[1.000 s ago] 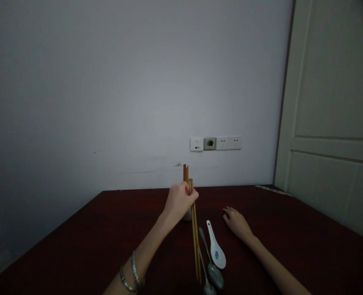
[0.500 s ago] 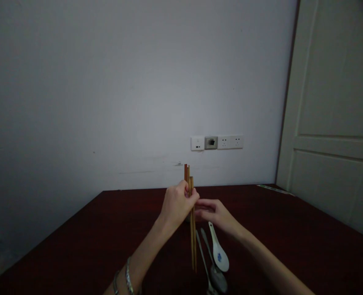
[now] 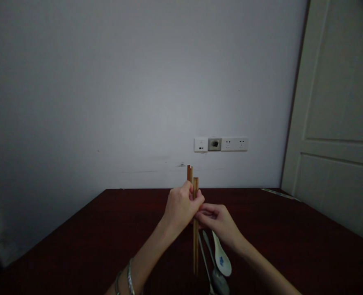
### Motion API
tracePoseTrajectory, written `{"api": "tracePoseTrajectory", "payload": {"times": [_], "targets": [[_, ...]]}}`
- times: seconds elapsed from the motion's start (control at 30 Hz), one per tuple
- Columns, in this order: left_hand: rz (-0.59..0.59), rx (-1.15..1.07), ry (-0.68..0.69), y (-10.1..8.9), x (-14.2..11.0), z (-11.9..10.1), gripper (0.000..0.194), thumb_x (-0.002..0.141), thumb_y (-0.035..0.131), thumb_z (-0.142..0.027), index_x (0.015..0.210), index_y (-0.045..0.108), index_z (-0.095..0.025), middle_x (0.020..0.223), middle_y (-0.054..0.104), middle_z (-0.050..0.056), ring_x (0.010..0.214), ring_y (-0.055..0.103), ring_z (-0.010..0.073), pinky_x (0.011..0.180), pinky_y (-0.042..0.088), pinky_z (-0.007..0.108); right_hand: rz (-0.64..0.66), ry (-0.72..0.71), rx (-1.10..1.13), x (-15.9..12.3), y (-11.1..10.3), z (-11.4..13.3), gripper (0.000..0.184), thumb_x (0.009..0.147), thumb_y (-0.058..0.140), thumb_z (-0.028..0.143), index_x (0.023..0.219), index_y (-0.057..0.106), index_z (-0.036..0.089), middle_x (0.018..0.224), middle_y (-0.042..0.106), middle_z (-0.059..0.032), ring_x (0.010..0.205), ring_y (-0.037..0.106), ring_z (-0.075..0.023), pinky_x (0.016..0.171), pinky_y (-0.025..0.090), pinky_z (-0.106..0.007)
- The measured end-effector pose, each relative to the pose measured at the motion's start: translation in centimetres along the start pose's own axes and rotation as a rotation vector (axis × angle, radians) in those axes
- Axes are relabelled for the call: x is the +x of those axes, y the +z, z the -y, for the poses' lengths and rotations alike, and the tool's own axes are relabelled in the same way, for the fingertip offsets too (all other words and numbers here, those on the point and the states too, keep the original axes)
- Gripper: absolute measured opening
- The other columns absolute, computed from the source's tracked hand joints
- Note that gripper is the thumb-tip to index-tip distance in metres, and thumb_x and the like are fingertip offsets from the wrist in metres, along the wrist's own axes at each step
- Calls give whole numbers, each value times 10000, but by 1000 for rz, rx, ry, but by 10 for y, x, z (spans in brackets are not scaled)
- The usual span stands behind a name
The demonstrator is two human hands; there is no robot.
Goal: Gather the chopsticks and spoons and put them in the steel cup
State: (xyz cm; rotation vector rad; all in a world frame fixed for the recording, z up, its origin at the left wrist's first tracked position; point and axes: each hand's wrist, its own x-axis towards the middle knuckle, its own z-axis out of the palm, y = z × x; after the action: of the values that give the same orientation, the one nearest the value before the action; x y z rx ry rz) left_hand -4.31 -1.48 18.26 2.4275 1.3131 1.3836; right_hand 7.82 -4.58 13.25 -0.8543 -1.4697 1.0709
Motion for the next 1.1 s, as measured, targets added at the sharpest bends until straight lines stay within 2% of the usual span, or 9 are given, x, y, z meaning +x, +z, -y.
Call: {"api": "tracePoseTrajectory", "payload": {"times": [0.13, 0.23, 0.4, 0.5, 0.7, 1.1], "targets": [[-7, -94, 57, -3, -2, -3, 160, 732, 522, -293, 634, 509, -168, 521, 508, -28, 475, 451, 81, 494, 334, 200, 46, -5, -90, -2, -7, 10, 376, 664, 637, 436, 861, 673, 118, 711, 672, -54, 634, 615, -150, 576, 504, -255], [32, -271, 54, -10, -2, -5, 171, 735, 547, -316, 681, 535, -154, 543, 516, -26, 478, 459, 77, 474, 352, 190, 95, -24, -117, -4, -13, 18, 327, 691, 624, 407, 826, 673, 113, 721, 678, -66, 661, 628, -157, 590, 503, -248], [216, -677, -17, -21, -1, -7, 276, 730, 579, -381, 817, 583, -119, 661, 593, 21, 496, 504, 79, 446, 389, 182, 140, -32, -139, -7, -16, 29, 249, 713, 622, 345, 813, 683, 125, 750, 686, -75, 695, 641, -166, 614, 508, -246], [298, -810, -57, -26, -1, -8, 292, 744, 567, -382, 842, 593, -109, 695, 615, 37, 458, 493, 65, 410, 384, 173, 151, -27, -111, -9, -15, 32, 249, 707, 630, 335, 843, 687, 133, 764, 690, -79, 712, 647, -177, 649, 520, -271], [342, -849, -54, -31, -1, -10, 263, 759, 556, -364, 778, 609, -107, 695, 628, 41, 436, 477, 48, 383, 366, 152, 166, -22, -62, -10, -12, 34, 246, 691, 650, 319, 868, 691, 152, 790, 690, -77, 732, 653, -187, 659, 534, -293], [333, -832, -51, -35, -1, -13, 274, 755, 561, -366, 723, 628, -102, 612, 622, 39, 395, 450, 45, 371, 354, 159, 175, -42, -78, -11, -12, 35, 228, 712, 632, 305, 874, 690, 155, 750, 689, -55, 694, 649, -161, 649, 528, -264]]}}
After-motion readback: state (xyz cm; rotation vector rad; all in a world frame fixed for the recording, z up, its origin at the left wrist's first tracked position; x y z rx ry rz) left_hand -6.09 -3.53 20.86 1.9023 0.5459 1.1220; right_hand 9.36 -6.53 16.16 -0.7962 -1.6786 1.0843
